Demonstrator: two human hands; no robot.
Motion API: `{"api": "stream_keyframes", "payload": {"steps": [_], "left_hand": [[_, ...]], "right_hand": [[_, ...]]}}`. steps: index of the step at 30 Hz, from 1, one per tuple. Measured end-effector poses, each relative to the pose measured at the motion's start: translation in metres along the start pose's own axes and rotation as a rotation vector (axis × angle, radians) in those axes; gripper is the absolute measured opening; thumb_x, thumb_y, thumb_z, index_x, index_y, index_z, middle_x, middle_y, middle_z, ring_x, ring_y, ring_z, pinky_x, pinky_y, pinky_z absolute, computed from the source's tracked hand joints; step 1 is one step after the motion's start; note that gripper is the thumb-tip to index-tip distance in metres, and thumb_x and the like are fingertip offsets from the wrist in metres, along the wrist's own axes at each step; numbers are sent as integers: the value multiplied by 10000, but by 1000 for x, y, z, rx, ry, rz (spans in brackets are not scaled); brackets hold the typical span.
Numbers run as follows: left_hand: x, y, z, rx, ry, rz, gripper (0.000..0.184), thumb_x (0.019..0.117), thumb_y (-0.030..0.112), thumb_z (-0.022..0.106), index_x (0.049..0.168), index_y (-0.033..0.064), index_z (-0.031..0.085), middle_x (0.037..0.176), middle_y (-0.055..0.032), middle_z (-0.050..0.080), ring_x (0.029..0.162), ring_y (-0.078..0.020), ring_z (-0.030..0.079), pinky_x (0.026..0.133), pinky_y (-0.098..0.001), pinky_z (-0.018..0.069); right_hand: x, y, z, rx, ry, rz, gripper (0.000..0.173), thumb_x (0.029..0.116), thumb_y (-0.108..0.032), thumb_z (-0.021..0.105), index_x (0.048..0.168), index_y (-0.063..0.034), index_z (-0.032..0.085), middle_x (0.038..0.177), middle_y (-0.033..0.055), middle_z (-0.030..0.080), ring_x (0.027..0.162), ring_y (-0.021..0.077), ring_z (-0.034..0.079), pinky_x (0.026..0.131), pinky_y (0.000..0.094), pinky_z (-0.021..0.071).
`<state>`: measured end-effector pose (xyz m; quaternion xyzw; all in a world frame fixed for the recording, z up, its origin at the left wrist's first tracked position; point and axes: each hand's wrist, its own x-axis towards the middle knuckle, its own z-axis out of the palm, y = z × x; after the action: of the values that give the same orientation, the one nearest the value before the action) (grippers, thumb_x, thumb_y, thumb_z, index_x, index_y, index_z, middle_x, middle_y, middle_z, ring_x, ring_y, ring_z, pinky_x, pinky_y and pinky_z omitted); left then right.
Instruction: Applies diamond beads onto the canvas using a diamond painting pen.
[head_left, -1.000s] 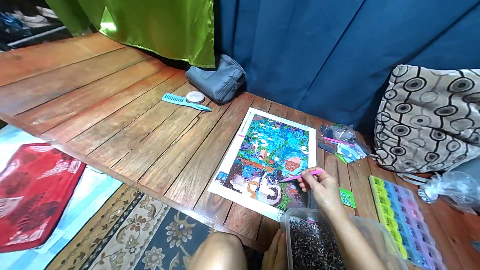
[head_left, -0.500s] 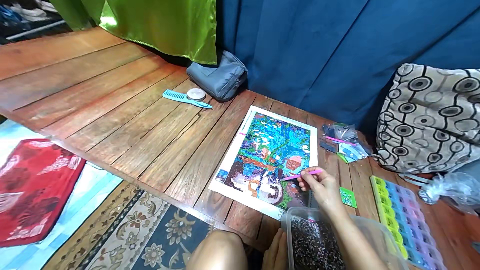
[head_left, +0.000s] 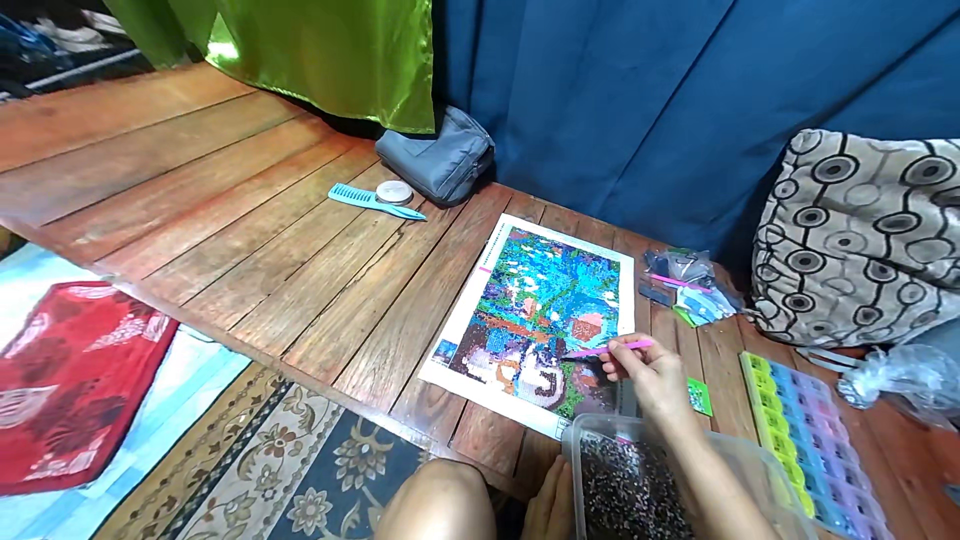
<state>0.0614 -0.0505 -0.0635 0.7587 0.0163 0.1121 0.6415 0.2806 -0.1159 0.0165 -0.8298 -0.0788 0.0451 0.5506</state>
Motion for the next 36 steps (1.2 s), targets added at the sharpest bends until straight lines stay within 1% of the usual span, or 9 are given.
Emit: {"api": "stream_keyframes", "payload": {"steps": [4,8,12,14,19,22,26,29,36], "left_hand": [[-5,10,-3,37,14,12,808,958,417,575,1465,-179,376,1522,-375,374,1393,-431,455,1150,-465,361],[-1,-1,-1,34,-10,5,831,928,388,601,1473,-185,348,1537,-372,351,1382,-458,446,1149,-522,354],[-4,9,-2,102,31,-9,786,957,412,568,1452,-175,401,1521,-350,397,1429,-392,430,1187,-442,331],[-4,4,-3,81,27,31,779,985,398,555,1470,-180,360,1536,-348,376,1454,-384,393,1206,-476,299],[-4,-2,-3,129,30,25,766,905,289,622,1479,-155,377,1538,-335,384,1466,-390,376,1212,-475,281],[-4,-12,-1,156,51,58,794,934,410,565,1479,-141,393,1535,-331,392,1470,-369,375,1213,-450,277],[-3,-18,-2,154,60,115,911,961,593,465,1473,-157,387,1528,-346,388,1474,-318,382,1215,-383,275],[-5,-23,-3,148,61,138,927,969,617,454,1469,-161,387,1528,-356,378,1481,-282,374,1215,-339,270],[-7,-28,-4,176,55,129,964,956,661,432,1476,-150,387,1535,-340,382,1489,-272,364,1223,-346,258]], "right_hand": [[-10,-15,-18,283,116,52,121,1038,7,510,960,-19,600,689,-25,676,558,21,632,563,169,543],[-34,-13,-60,509,193,57,250,1062,-39,404,925,-68,611,680,-22,694,547,46,646,522,175,545],[-83,-1,-107,572,266,83,288,1076,-54,313,947,-106,565,714,-49,706,590,35,658,568,172,552],[-105,10,-123,591,299,108,306,1083,-42,289,961,-98,564,727,-43,720,602,42,675,581,175,565],[-141,38,-118,415,416,46,199,1015,15,411,971,-61,589,701,-72,701,576,24,658,552,172,562],[-144,53,-112,193,391,-44,82,951,-26,528,959,-32,609,713,-93,674,582,-14,637,562,155,555],[-142,60,-108,-58,361,-114,183,926,-128,570,950,30,659,745,-40,660,614,-48,596,584,139,510],[-143,62,-108,-77,352,-101,167,923,-139,581,933,5,664,725,-53,652,592,-56,574,567,137,492],[-148,70,-111,-101,312,-115,180,935,-172,567,931,-20,663,697,-64,625,575,-60,555,556,128,478]]}}
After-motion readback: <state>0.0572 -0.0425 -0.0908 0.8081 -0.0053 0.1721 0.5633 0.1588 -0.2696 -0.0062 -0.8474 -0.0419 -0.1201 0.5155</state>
